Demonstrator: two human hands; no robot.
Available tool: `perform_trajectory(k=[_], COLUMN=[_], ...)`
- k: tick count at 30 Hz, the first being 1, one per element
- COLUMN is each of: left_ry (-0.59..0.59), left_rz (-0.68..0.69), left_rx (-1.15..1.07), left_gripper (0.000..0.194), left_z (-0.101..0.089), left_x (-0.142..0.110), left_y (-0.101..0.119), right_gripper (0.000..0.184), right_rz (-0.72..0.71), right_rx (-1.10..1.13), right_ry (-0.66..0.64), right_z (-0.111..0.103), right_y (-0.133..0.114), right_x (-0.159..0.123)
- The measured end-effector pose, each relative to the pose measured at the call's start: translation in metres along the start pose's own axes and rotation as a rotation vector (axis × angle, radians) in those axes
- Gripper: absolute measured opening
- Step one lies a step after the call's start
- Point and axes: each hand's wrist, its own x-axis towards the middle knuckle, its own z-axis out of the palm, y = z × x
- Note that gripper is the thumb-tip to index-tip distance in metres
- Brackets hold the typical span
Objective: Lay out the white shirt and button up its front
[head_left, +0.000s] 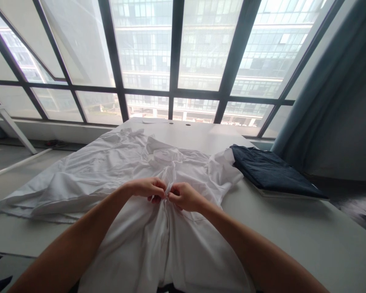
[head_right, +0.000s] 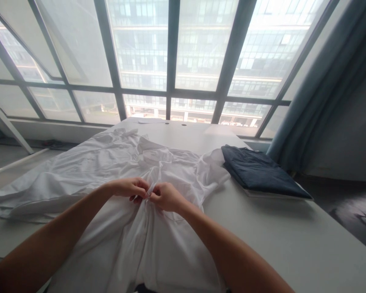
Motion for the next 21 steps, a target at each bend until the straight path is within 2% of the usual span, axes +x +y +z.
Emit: perform_trajectory(k=[4,9,12,14,17,19,21], left_ry=[0.008,0.040,0.107,0.196,0.299,0.282,0.251], left_rz=[0.060,0.131,0.153,0.182,0.226,0.215,0.185], left_rx=[-0.016,0.068,0.026,-0.047,-0.142,-0.151,-0.121], left_gripper=[0.018,0.017,0.016,0.022,0.027,0.023,0.023], left_z=[-0.001,-0.001,0.003,0.007,0.006,-0.003,-0.020], left_x=[0.001,0.004,0.004,0.001,-0.011,-0.027,-0.047], left_y=[-0.002,-0.002,0.004,0.011,0.024,0.028,0.026], right_gripper=[0.021,0.018,0.019,0.019,0.023,0.030,0.036], right_rz=[0.009,-0.041,-0.037,0.008,0.056,0.055,0.098], right_rx=[-0.004,-0.175,-0.183,-0.206,-0.267,-0.305,-0.350], right_ry=[0.001,0.078,0.072,0.068,0.075,0.073,0.020], right_z=[0.001,0.005,0.007,0.010,0.010,0.001,-0.020], right_y=[0.000,-0.005,-0.007,-0.008,-0.010,-0.011,-0.008], right_x=[0.000,-0.002,-0.002,-0.001,-0.001,-0.002,-0.005])
